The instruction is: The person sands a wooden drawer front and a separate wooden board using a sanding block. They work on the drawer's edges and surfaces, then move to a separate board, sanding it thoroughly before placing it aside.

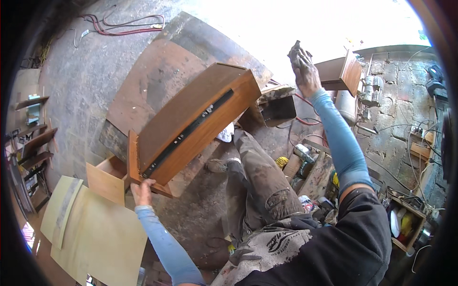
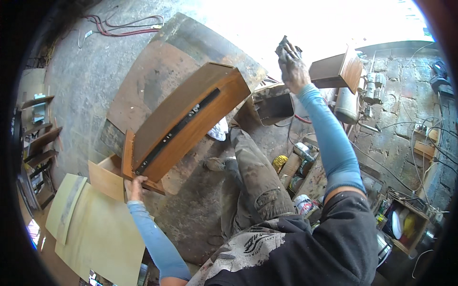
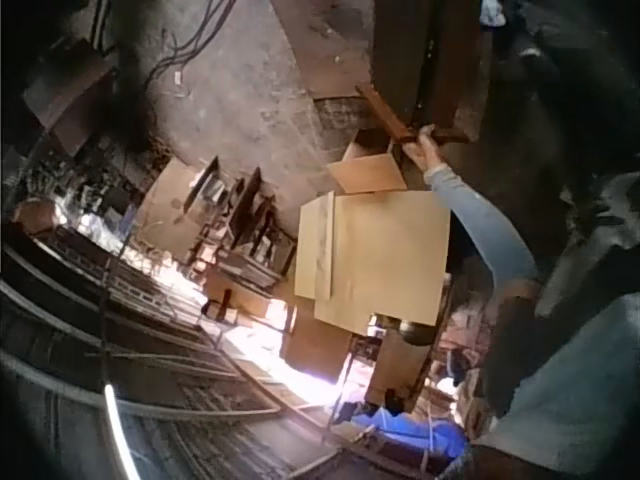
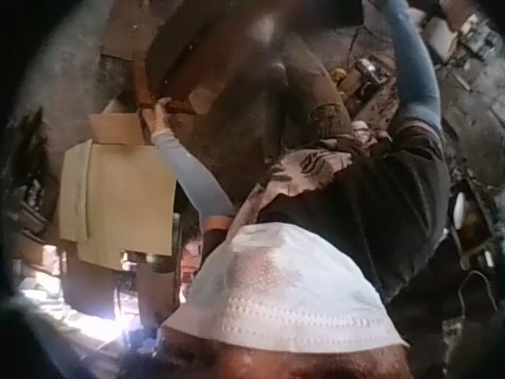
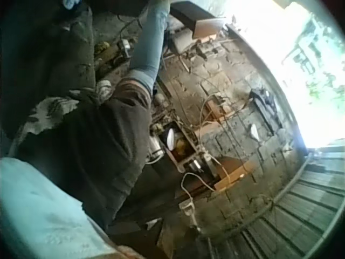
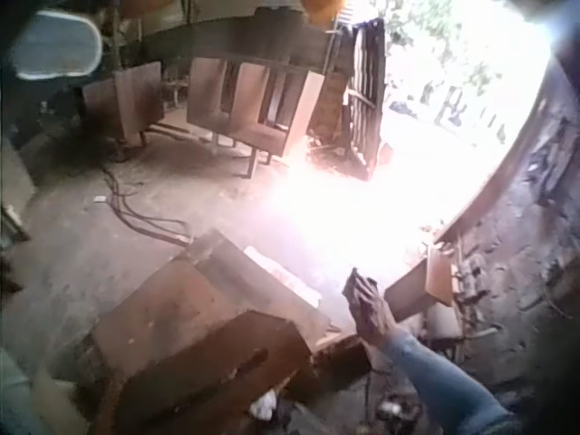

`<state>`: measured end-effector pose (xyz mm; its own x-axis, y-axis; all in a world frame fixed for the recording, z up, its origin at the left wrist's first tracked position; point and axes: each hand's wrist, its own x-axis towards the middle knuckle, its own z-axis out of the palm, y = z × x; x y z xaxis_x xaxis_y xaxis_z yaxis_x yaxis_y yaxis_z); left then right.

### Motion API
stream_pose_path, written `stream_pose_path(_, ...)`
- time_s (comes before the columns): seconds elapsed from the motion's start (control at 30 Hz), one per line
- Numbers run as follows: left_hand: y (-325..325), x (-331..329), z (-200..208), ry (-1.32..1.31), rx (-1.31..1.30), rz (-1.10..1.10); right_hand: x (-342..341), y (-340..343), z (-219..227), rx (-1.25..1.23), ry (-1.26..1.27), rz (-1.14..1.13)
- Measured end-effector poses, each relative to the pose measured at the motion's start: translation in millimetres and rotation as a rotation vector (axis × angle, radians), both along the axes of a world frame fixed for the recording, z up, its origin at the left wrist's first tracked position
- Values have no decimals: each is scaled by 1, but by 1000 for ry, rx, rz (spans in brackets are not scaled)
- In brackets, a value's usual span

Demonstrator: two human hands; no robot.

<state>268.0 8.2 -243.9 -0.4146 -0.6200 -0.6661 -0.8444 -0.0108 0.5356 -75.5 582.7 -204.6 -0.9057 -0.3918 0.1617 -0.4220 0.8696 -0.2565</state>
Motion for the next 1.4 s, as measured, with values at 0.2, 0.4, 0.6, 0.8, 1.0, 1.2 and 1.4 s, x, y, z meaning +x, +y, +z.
stream_pose_path(0.2, -22, -98, 4, 563, -103, 164, 9, -168, -33, 192, -237, 396)
stream_pose_path(0.4, -56, -155, -7, 720, -37, 144, 92, -270, -59, -46, -76, 219)
stream_pose_path(0.6, -73, -139, -29, 824, -60, 229, 95, -311, -33, -2, -122, 301)
stream_pose_path(0.8, -69, -153, -21, 833, 242, 236, 175, -469, -20, -25, -421, 766)
stream_pose_path(1.0, -38, -148, 2, 837, -101, 318, 104, -312, -55, 260, -172, 647)
stream_pose_path(1.2, -64, -132, -12, 1015, -15, 508, 36, -249, -36, -895, -326, 100)
stream_pose_path(1.4, -83, -150, -40, 1152, 419, 349, 133, -525, -56, -1052, -214, 291)
